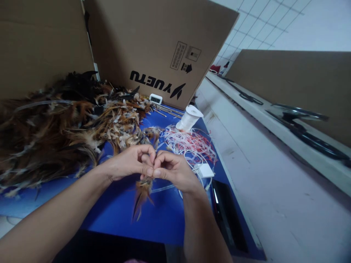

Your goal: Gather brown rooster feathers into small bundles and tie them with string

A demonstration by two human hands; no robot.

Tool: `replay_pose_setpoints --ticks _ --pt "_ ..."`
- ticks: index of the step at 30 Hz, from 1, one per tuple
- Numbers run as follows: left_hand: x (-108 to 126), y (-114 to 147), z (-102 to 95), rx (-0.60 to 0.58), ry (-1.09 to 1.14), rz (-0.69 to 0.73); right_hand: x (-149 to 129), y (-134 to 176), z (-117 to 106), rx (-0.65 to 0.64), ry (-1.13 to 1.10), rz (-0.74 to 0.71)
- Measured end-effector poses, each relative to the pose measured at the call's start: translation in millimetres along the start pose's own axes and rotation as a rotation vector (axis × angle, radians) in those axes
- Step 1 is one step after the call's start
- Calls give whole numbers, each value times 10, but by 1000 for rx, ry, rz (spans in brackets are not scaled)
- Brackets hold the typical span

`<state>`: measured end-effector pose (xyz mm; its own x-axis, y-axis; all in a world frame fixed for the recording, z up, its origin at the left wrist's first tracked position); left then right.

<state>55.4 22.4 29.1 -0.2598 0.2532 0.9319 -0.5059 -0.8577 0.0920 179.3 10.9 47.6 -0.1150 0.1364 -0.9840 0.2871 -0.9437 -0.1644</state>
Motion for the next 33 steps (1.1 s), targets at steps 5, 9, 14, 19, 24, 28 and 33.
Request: replay_pose_setpoints --ticks 5,9,14,19,24,28,33 --pt "12 -21 -25 89 22 68 23 -8 -1 54 -43 62" --pt "-5 -43 -61 149 33 123 10 -10 7 100 -38 63" --pt "4 -51 -105 217 -10 192 8 -22 10 175 -35 44" --pt "54 -36 -113 324 -93 244 49 -38 -10 253 -21 58" --pt "75 -42 -117 404 -155 261 79 -46 -15 297 4 73" --pt "99 -41 -108 405 -201 267 90 -45 -2 308 -6 76" --pt "131 -27 -56 364 -222 272 87 -42 -8 301 -8 68"
Point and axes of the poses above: each hand's wrist, its own y-axis away from the middle knuckle, its own z-axis out of the palm, x = y × z, the point moved 5 cm from there along -y, towards the middle knuckle, and after that the axes turned 13 degrees about x, right-handed, at the moved point
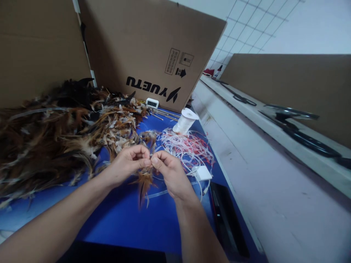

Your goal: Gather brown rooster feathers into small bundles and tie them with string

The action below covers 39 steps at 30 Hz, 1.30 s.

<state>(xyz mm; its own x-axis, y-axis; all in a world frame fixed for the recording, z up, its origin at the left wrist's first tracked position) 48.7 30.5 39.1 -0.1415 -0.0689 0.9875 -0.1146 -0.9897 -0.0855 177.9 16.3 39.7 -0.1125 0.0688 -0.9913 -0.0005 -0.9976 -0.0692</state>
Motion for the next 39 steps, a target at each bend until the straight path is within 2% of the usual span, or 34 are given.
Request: replay_pose_setpoints --ticks 5,14,18,24,31,39 --pt "20 13 23 0 11 9 -36 4 -24 15 96 -84" --pt "-10 22 2 40 78 -27 -189 91 9 153 441 -467" --pt "11 29 1 55 101 -57 -233 123 28 161 540 -598" --pt "16 34 -2 40 134 -73 -245 135 37 144 604 -684" --pt "-23 37 -4 39 170 -130 -242 127 27 128 597 -664" --pt "-113 24 -7 -1 263 -237 -300 160 46 77 654 -804"
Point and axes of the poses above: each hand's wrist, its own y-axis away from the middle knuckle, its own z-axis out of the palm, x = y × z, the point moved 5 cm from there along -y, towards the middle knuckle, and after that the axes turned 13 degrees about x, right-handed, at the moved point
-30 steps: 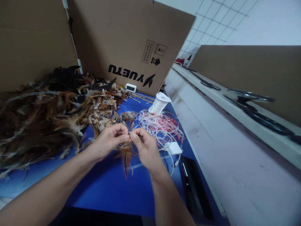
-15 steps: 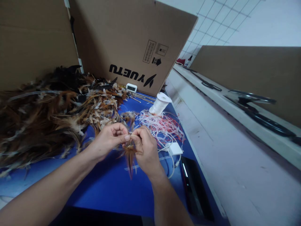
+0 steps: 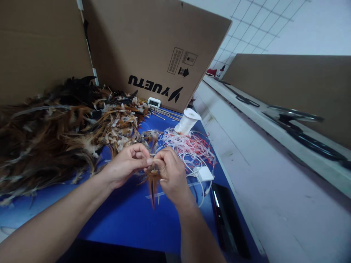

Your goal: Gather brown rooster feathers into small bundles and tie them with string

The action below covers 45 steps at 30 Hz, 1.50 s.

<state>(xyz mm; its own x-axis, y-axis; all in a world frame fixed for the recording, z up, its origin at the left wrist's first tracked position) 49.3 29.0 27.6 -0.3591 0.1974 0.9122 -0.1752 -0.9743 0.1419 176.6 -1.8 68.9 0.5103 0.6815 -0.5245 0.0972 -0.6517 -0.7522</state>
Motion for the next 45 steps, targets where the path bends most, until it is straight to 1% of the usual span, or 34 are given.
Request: replay_pose_setpoints --ticks 5,7,9,13,15,18,23,28,32,36,39,42,45 --pt "-35 -16 -18 -25 22 -57 -62 -5 -10 -4 46 -139" --pt "-31 -20 -31 -17 22 -57 -62 -4 -4 -3 10 -120" --pt "-8 -21 -44 -7 17 -30 -19 -6 0 6 -65 8" --pt "68 -14 -62 11 -21 58 137 29 31 12 -310 441" --pt "101 -10 -65 22 -44 95 187 58 71 -18 -454 610" --pt "131 -8 -64 41 -81 131 232 89 120 -52 -573 754" --pt "146 -14 -47 41 -98 138 282 122 161 -18 -739 887" --pt "148 -9 -40 5 -80 138 300 152 199 -16 -912 986" --pt "148 6 -41 -5 -77 126 302 158 211 -8 -946 1005" --pt "175 25 -37 26 -121 158 305 149 211 13 -941 998" --pt "206 37 -39 79 -199 231 322 143 203 34 -917 992" --pt "245 58 -34 135 -311 342 338 140 197 54 -903 987" --pt "268 89 -11 162 -400 445 348 138 195 83 -885 982"
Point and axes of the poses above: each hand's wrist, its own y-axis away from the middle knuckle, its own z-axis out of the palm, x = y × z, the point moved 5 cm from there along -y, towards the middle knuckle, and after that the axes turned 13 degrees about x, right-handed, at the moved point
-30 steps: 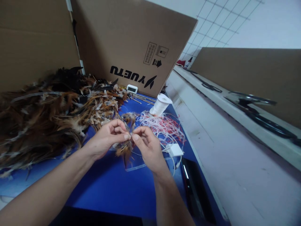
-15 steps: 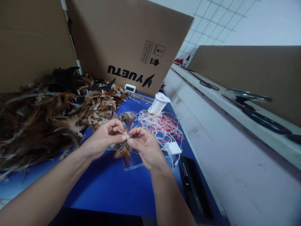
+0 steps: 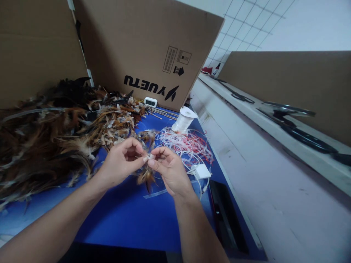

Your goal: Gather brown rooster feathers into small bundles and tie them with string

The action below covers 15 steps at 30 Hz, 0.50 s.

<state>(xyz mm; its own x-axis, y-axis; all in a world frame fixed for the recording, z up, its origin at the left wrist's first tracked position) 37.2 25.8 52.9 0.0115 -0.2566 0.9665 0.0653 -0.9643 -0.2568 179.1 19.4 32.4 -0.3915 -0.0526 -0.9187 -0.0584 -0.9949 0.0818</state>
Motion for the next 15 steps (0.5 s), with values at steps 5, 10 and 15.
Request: replay_pose_setpoints --ticks 5,10,15 --pt "32 50 5 72 -130 180 -1 3 12 29 3 -29" --pt "28 116 -6 156 -296 396 -7 12 31 35 17 -50" --pt "49 173 -3 245 -418 612 -9 20 44 30 23 -51"
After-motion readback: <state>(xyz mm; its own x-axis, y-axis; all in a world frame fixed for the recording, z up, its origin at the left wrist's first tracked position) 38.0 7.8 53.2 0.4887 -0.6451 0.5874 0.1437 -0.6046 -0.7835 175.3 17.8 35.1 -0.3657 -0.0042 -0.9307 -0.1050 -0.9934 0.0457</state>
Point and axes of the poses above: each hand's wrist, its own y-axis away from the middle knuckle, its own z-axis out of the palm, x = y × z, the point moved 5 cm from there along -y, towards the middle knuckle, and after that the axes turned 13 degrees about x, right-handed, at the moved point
